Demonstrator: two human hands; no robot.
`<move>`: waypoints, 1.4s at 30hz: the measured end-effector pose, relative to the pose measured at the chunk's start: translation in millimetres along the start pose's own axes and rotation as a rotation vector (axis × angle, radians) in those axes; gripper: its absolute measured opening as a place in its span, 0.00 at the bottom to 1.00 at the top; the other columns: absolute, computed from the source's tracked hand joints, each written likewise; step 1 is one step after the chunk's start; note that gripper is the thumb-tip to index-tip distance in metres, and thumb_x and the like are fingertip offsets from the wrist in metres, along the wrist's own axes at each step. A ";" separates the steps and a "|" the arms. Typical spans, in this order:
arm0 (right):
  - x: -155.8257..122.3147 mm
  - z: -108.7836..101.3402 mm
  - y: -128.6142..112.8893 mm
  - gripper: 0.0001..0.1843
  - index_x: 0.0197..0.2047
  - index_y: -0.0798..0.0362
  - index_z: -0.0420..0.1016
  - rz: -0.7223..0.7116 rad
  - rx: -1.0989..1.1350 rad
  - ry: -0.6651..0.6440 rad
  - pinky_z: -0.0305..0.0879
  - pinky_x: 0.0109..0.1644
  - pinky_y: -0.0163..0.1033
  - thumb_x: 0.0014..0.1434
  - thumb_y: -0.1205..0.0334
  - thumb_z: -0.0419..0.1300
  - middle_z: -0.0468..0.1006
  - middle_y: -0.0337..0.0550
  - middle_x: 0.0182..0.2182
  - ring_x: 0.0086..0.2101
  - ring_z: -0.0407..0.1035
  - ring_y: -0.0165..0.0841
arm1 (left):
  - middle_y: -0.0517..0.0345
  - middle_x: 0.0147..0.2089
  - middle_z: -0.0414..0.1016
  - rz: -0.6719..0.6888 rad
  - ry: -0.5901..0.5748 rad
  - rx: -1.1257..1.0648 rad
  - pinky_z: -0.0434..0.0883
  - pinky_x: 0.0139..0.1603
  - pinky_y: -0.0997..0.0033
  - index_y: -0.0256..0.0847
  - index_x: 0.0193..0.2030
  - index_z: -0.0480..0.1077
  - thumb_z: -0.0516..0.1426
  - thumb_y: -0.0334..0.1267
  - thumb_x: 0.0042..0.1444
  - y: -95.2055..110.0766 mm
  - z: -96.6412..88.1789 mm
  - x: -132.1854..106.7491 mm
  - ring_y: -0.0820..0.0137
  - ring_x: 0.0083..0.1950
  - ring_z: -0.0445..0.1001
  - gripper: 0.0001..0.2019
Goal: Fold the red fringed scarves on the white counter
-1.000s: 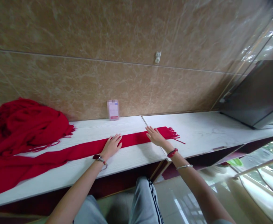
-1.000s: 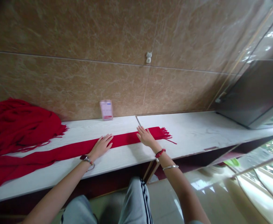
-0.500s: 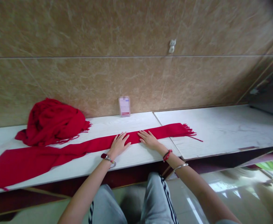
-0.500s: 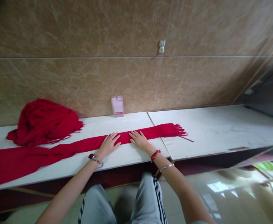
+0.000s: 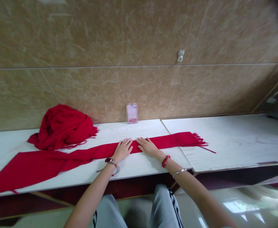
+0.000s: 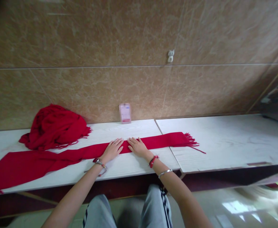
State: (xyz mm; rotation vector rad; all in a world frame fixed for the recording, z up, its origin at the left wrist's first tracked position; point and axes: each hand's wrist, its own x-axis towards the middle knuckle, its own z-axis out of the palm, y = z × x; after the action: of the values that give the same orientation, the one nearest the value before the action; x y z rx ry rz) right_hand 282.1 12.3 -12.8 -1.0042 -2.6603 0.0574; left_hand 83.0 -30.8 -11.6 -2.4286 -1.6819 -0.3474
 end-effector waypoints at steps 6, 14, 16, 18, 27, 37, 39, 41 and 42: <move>-2.3 -0.1 0.1 0.23 0.61 0.54 0.58 0.006 0.029 0.044 0.47 0.60 0.55 0.63 0.60 0.44 0.60 0.50 0.59 0.59 0.52 0.39 | 0.55 0.63 0.59 -0.019 -0.011 -0.016 0.56 0.59 0.58 0.42 0.60 0.58 0.44 0.41 0.62 1.6 0.2 -1.0 0.63 0.63 0.55 0.20; -6.2 -10.4 3.4 0.23 0.61 0.54 0.58 -0.090 0.079 0.129 0.46 0.61 0.51 0.63 0.61 0.45 0.59 0.48 0.60 0.60 0.47 0.38 | 0.53 0.63 0.58 -0.041 0.132 -0.020 0.50 0.63 0.55 0.40 0.57 0.62 0.42 0.35 0.62 4.6 -9.9 -1.5 0.65 0.65 0.52 0.18; -6.2 -6.2 4.0 0.23 0.61 0.53 0.58 -0.110 0.068 0.049 0.49 0.60 0.51 0.63 0.60 0.45 0.60 0.48 0.59 0.59 0.51 0.38 | 0.54 0.62 0.59 -0.024 0.094 -0.010 0.53 0.61 0.58 0.41 0.58 0.61 0.43 0.36 0.62 4.0 -7.8 -3.0 0.65 0.64 0.54 0.18; -6.0 -2.3 4.1 0.23 0.61 0.53 0.58 -0.111 0.044 0.008 0.50 0.60 0.51 0.64 0.59 0.44 0.61 0.49 0.59 0.59 0.52 0.38 | 0.55 0.62 0.60 -0.013 0.039 0.005 0.57 0.60 0.59 0.42 0.58 0.60 0.44 0.37 0.62 2.9 -3.9 -4.2 0.65 0.63 0.56 0.19; -7.6 -6.6 2.6 0.25 0.63 0.54 0.52 -0.089 -0.009 0.011 0.46 0.61 0.54 0.64 0.56 0.42 0.55 0.48 0.61 0.60 0.47 0.39 | 0.55 0.63 0.57 -0.023 0.008 0.018 0.55 0.61 0.59 0.41 0.59 0.59 0.43 0.37 0.62 -1.0 -1.3 -2.7 0.65 0.64 0.54 0.19; -8.6 -6.2 0.1 0.27 0.63 0.52 0.53 -0.100 0.031 -0.028 0.45 0.61 0.55 0.64 0.52 0.42 0.55 0.49 0.61 0.60 0.47 0.40 | 0.53 0.64 0.56 -0.021 -0.017 -0.048 0.53 0.61 0.57 0.44 0.60 0.59 0.43 0.42 0.63 -3.4 -6.1 -8.6 0.64 0.64 0.52 0.19; -8.9 -9.5 -2.0 0.27 0.63 0.54 0.53 -0.119 0.059 -0.001 0.44 0.61 0.54 0.64 0.53 0.43 0.54 0.51 0.62 0.61 0.46 0.40 | 0.52 0.64 0.56 -0.005 0.012 -0.096 0.53 0.61 0.58 0.43 0.59 0.59 0.44 0.43 0.62 -5.2 -12.6 -9.4 0.64 0.64 0.52 0.20; -9.3 -12.9 -4.3 0.26 0.62 0.54 0.54 -0.158 0.091 0.029 0.43 0.62 0.54 0.63 0.54 0.46 0.56 0.52 0.61 0.60 0.47 0.39 | 0.52 0.62 0.58 0.051 0.021 -0.167 0.54 0.61 0.63 0.42 0.59 0.60 0.49 0.45 0.59 -8.0 -20.7 -11.7 0.65 0.62 0.56 0.21; -9.7 -14.2 -5.2 0.26 0.62 0.55 0.56 -0.184 0.106 0.041 0.44 0.62 0.53 0.62 0.55 0.47 0.58 0.52 0.60 0.60 0.49 0.39 | 0.52 0.60 0.61 0.089 0.007 -0.207 0.56 0.60 0.66 0.42 0.58 0.61 0.52 0.46 0.57 -9.1 -24.6 -13.1 0.66 0.60 0.59 0.22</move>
State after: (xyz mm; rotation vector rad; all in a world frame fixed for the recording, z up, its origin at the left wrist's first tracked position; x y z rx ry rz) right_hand 289.7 1.2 -1.1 -0.7172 -2.6688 0.1347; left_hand 67.7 -45.9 8.4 -2.6339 -1.6009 -0.5421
